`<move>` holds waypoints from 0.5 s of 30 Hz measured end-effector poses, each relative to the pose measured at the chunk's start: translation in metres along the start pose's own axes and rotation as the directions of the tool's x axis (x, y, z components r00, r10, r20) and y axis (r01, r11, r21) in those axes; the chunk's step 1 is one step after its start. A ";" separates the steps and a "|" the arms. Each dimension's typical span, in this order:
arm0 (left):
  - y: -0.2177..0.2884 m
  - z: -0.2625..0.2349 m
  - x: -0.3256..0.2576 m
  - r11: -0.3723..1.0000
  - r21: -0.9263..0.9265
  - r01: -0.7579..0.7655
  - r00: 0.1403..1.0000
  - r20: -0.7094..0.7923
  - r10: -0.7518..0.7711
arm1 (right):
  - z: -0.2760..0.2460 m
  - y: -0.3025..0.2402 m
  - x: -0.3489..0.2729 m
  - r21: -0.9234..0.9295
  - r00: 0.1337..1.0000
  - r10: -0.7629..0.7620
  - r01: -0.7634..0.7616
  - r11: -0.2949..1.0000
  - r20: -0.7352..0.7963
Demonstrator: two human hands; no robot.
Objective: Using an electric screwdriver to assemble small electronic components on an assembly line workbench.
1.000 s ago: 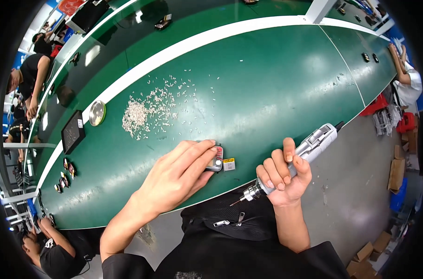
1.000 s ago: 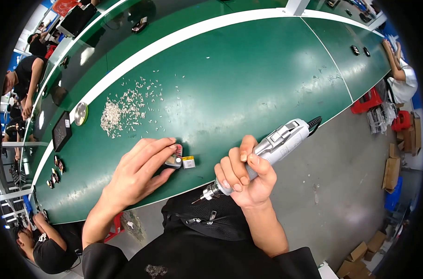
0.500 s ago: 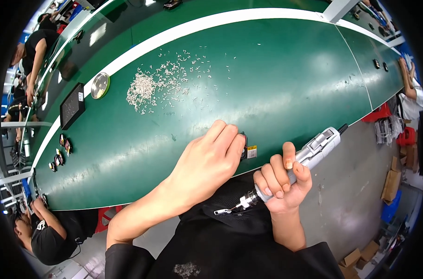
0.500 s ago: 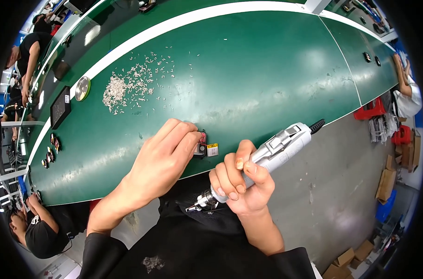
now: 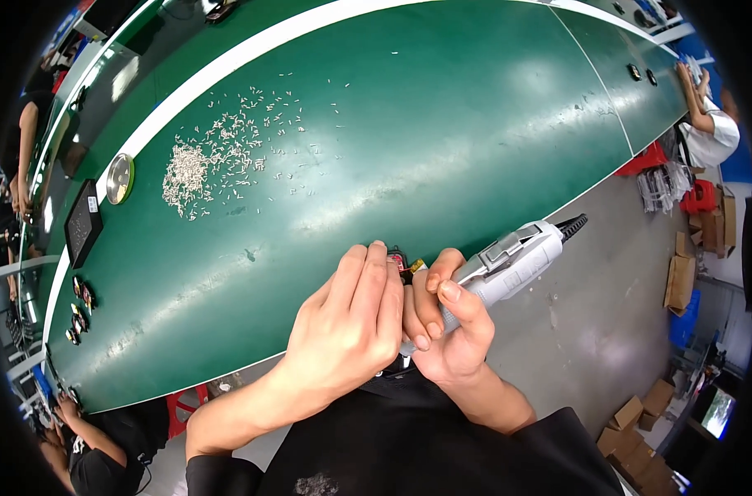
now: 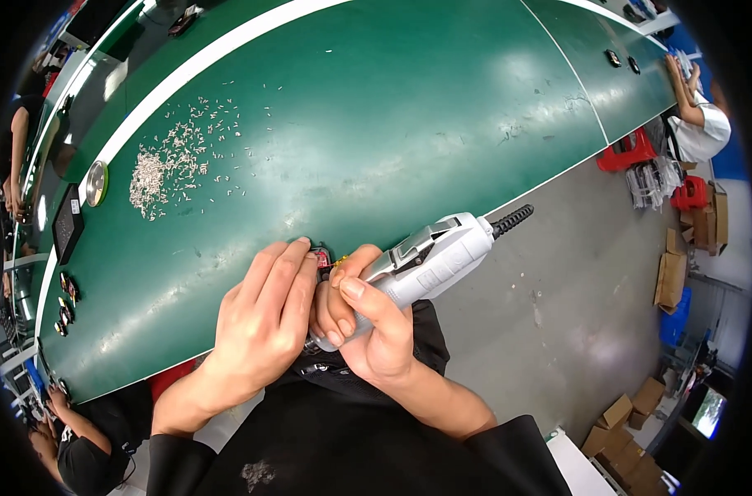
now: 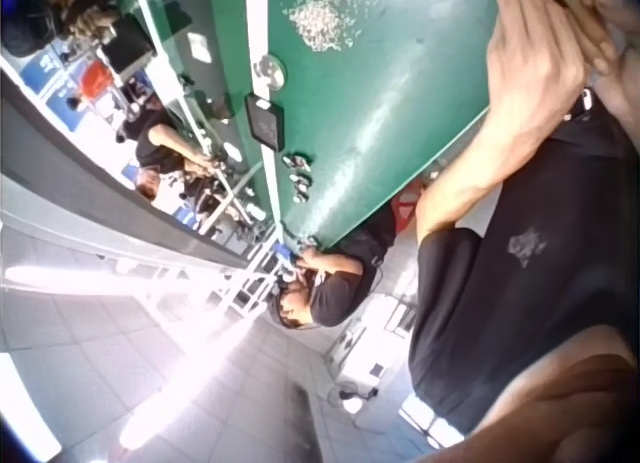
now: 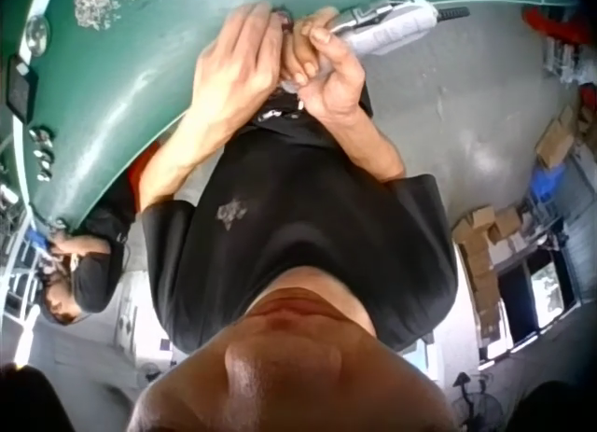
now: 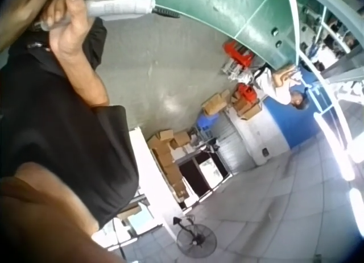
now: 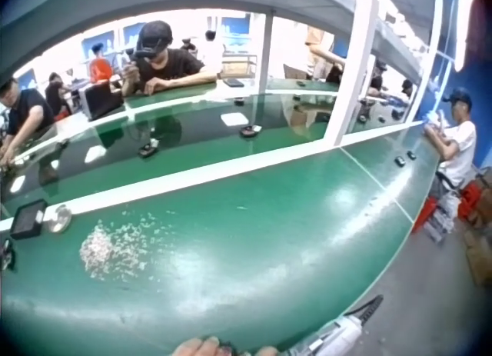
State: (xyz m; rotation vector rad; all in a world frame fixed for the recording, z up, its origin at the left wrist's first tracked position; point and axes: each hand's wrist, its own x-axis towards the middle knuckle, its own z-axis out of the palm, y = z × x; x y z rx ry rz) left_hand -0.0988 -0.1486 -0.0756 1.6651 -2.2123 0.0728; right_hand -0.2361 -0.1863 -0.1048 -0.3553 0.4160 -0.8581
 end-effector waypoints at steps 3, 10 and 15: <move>0.003 -0.001 -0.005 0.999 -0.012 0.033 0.998 0.046 -0.033 | 0.003 -0.016 0.002 -0.003 0.998 0.059 -0.059 0.998 0.020; 0.009 0.002 -0.014 0.999 0.037 0.023 0.996 0.087 -0.026 | 0.023 -0.083 0.028 -0.191 0.889 -0.190 0.290 0.938 0.416; 0.004 0.006 -0.016 0.991 0.124 -0.048 0.995 0.093 0.037 | 0.018 -0.078 0.056 -0.313 0.860 -0.228 0.395 0.864 0.456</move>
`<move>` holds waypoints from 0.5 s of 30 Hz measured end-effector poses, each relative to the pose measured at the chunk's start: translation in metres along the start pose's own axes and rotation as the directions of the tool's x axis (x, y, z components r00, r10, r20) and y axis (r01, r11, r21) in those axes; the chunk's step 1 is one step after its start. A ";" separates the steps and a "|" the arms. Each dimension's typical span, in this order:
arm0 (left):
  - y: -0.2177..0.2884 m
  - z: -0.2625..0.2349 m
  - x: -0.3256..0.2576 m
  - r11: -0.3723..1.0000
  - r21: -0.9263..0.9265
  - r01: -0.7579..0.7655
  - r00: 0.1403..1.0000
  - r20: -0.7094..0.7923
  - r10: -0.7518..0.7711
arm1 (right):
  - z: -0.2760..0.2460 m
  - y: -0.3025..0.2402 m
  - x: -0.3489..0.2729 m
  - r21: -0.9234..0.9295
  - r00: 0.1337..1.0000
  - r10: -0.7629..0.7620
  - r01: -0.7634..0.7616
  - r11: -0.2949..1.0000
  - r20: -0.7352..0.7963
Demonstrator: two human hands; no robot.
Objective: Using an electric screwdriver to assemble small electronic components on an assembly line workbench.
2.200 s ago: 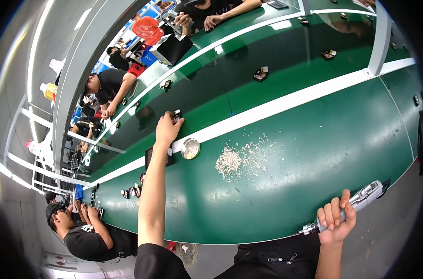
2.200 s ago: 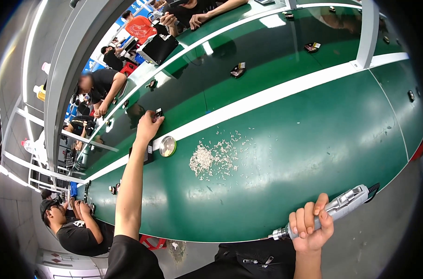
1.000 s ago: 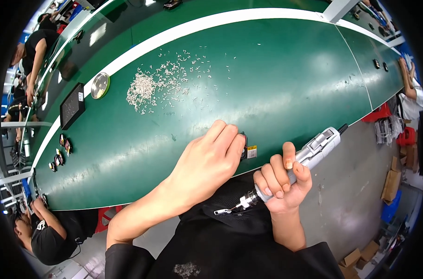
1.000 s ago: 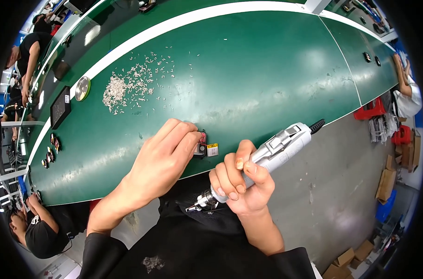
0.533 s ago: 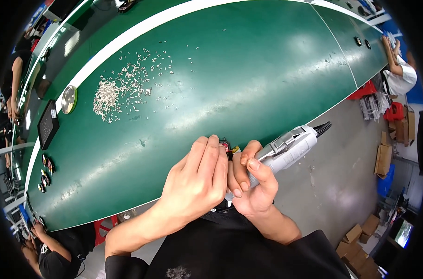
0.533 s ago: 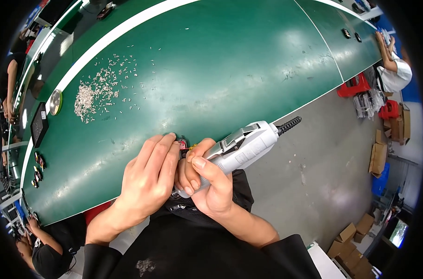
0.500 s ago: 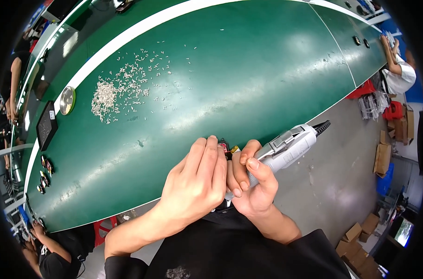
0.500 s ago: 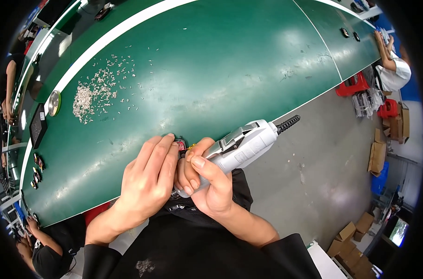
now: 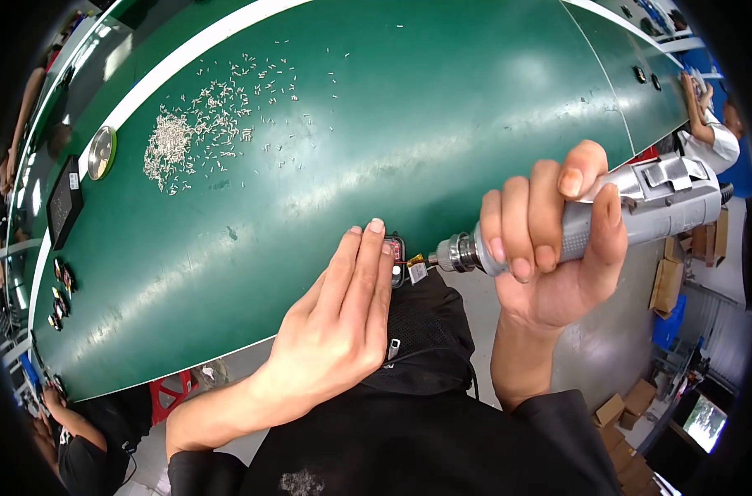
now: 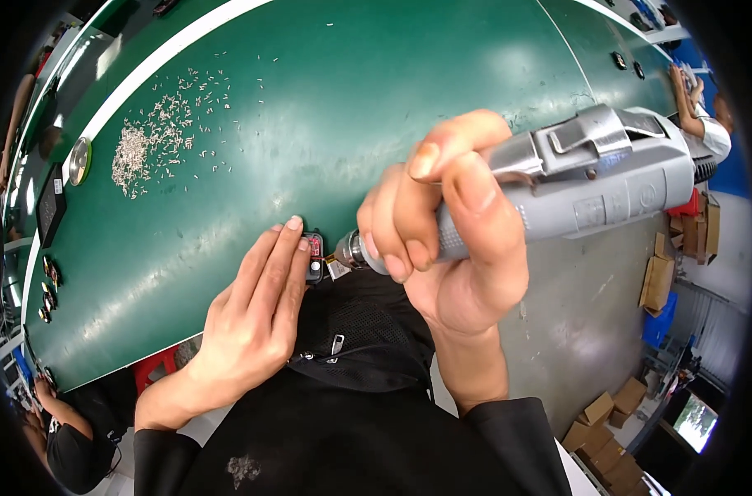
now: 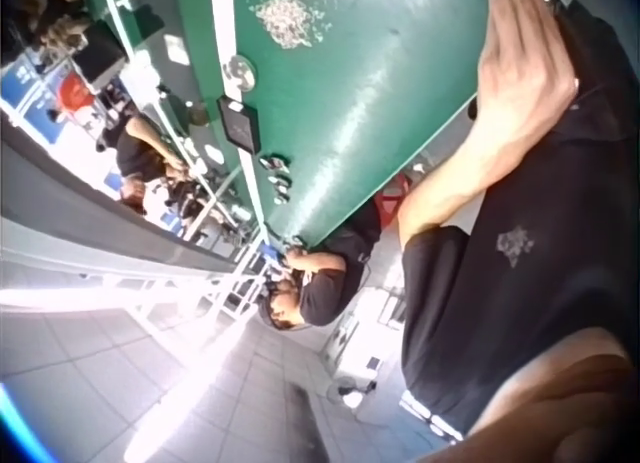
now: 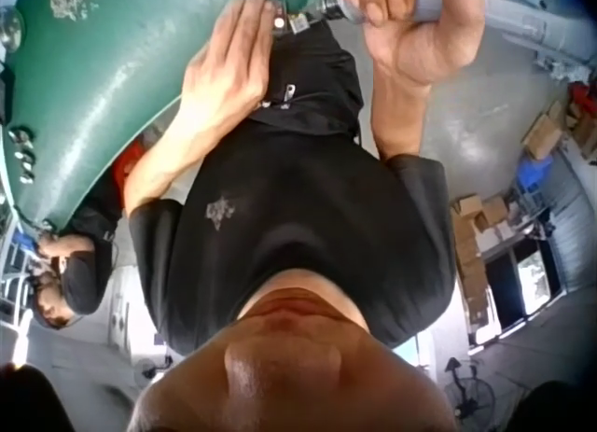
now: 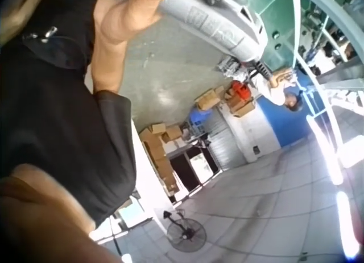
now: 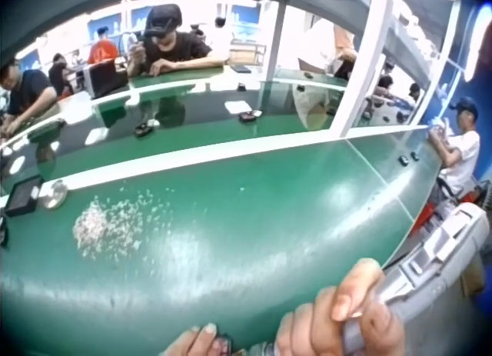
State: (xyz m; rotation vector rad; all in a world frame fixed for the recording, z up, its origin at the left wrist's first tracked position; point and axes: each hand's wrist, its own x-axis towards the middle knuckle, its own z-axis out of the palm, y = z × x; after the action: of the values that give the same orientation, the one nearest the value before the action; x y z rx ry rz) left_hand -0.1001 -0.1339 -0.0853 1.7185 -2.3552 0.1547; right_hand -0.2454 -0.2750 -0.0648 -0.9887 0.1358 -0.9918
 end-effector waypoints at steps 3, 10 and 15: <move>-0.001 0.001 -0.002 0.999 -0.040 0.015 1.000 -0.003 -0.015 | 0.001 0.009 0.003 -0.021 1.000 0.025 -0.025 0.999 0.000; -0.003 0.004 -0.002 0.998 -0.055 0.012 0.999 -0.051 -0.015 | -0.003 0.013 0.007 -0.066 0.999 0.049 -0.050 0.997 -0.013; -0.004 0.006 -0.002 0.996 -0.082 0.016 0.997 -0.069 -0.021 | -0.005 0.016 0.008 -0.078 0.998 0.064 -0.064 0.995 -0.011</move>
State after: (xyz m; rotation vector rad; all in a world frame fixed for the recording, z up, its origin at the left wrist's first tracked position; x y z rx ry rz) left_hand -0.0963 -0.1344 -0.0915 1.6688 -2.2629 0.1120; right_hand -0.2333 -0.2811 -0.0768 -1.0453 0.2138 -0.9378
